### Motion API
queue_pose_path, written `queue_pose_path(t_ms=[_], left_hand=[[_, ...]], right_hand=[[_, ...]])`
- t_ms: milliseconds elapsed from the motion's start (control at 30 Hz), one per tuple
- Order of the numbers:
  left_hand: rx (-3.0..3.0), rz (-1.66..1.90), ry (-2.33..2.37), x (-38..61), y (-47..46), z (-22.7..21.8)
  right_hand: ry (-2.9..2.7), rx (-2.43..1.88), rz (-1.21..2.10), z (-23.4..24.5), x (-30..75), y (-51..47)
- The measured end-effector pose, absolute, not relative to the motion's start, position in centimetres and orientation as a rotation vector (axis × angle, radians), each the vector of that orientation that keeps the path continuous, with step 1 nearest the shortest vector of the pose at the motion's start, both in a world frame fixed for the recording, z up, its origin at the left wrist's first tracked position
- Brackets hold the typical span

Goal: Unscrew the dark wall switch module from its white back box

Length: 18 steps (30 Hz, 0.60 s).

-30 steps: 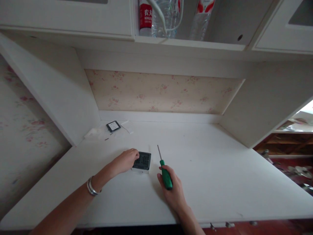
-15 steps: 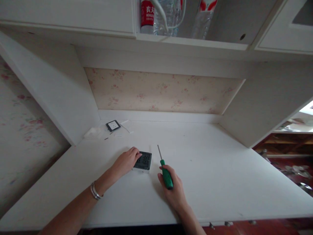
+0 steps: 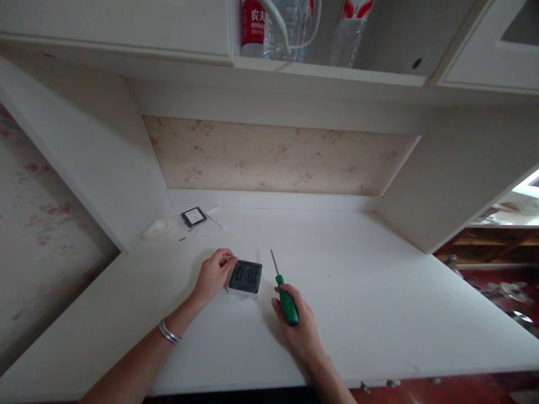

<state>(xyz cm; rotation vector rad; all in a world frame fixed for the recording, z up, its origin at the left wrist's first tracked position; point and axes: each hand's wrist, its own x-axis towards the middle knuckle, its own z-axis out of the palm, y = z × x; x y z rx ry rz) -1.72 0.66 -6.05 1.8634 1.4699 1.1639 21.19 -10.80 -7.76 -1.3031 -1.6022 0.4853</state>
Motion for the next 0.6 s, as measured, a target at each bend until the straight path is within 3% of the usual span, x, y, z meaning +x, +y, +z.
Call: queue_pose_path(t_ms=[600], left_hand=[[2.117, 0.877, 1.751, -6.7, 10.8, -7.4]], right_hand=[[-1.556, -1.358, 0.525, -7.5, 21.2, -10.6]])
